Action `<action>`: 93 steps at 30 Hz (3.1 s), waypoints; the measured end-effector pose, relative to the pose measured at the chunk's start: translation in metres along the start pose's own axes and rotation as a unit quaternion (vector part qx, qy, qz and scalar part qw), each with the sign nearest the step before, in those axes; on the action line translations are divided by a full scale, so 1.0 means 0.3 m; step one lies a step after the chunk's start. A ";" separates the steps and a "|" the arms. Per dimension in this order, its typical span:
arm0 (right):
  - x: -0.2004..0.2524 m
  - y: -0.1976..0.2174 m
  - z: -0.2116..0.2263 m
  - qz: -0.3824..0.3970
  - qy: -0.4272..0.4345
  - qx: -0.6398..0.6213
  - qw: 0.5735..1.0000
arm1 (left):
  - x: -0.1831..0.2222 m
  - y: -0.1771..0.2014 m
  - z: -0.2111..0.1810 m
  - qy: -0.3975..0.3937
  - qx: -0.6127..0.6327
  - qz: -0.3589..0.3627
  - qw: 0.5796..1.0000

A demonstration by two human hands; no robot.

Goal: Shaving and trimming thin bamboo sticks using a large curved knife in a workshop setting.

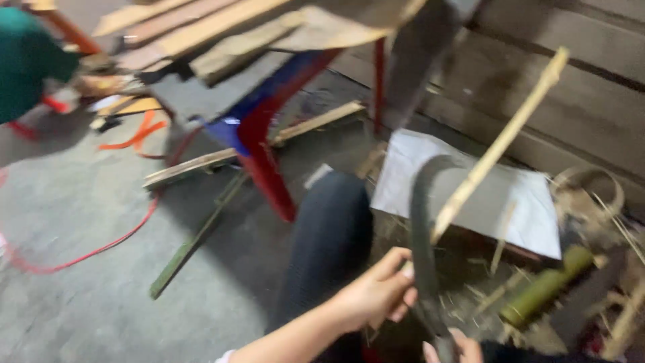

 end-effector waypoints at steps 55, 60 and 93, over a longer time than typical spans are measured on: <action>-0.654 -0.236 0.975 0.213 -0.322 0.289 0.876 | -0.148 0.155 -0.285 -0.034 -0.489 -0.121 0.863; -0.666 -0.228 0.887 0.225 -0.266 0.327 0.878 | -0.125 0.153 -0.344 -0.047 -0.516 -0.116 0.847; -0.875 -0.165 0.980 0.158 -0.496 -0.392 0.759 | -0.034 0.183 -0.120 0.163 -0.302 -0.051 0.938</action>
Point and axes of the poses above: each hand's wrist, its own x-axis away from the middle knuckle, its own y-axis out of the back of the hand, z = x × y, the point moved 4 cm from there along -x, towards the middle knuckle, and after that the axes turned 10 degrees about -z, right-handed, at the moved point
